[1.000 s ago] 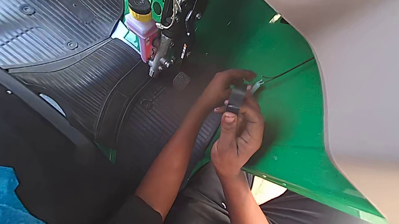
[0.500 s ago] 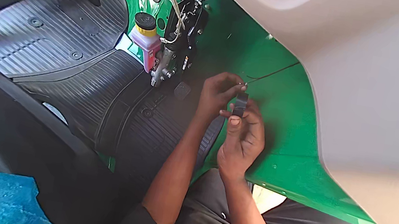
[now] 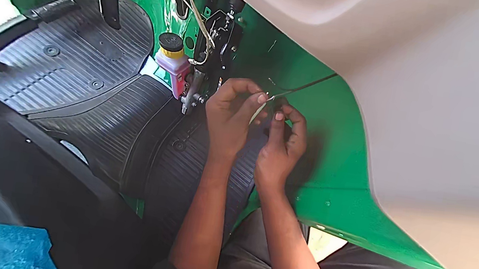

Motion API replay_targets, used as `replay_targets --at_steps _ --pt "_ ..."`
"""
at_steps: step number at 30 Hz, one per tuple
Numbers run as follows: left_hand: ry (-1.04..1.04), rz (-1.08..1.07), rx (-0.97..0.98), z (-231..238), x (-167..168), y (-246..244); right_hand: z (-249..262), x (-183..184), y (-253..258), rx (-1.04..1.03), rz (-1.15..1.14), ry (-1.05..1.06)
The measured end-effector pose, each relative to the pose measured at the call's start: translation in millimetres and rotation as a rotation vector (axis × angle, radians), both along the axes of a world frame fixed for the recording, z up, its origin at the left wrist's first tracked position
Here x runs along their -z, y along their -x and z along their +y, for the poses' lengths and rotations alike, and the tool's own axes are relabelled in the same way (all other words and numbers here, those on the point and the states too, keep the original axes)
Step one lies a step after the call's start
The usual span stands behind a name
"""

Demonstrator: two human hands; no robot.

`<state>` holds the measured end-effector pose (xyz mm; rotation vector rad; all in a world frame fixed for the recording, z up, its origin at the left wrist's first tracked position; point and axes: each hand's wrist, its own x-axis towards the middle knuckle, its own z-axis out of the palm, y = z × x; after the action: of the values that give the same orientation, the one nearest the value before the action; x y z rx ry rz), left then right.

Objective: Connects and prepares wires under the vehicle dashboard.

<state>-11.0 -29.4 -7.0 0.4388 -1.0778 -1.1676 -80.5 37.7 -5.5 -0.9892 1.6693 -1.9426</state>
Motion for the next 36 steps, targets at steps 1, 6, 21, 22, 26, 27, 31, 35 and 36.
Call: replay_targets --at_steps 1,6,21,22,26,27,31,35,36 --pt "0.002 -0.013 -0.012 0.6 -0.8 -2.6 -3.0 -3.4 -0.6 -0.001 0.002 -0.003" --pt "0.034 -0.007 0.022 -0.7 -5.0 -5.6 -11.8 -6.3 -0.5 -0.02 -0.031 0.005" --pt "0.041 0.081 0.031 2.3 -4.8 -10.8 -13.1 -9.8 1.3 -0.07 -0.033 0.016" --pt "0.036 0.1 0.013 1.5 -5.3 -11.1 -13.4 -9.5 1.7 -0.081 -0.028 0.012" --pt "0.045 0.046 -0.015 10.3 -6.8 -14.3 -14.0 -11.9 0.5 -0.099 -0.014 0.015" --pt "0.042 0.051 -0.023 11.7 -7.2 -13.7 -14.2 -13.2 0.5 -0.101 -0.013 0.014" --pt "0.043 0.136 -0.055 3.3 -4.3 -10.0 -15.9 -14.6 1.0 -0.117 0.013 0.026" --pt "0.034 0.143 -0.043 -0.8 -2.5 -9.7 -14.5 -13.1 1.6 -0.128 0.046 0.013" --pt "0.034 0.137 -0.043 -0.7 -2.9 -9.5 -14.2 -13.1 1.9 -0.128 0.057 0.011"
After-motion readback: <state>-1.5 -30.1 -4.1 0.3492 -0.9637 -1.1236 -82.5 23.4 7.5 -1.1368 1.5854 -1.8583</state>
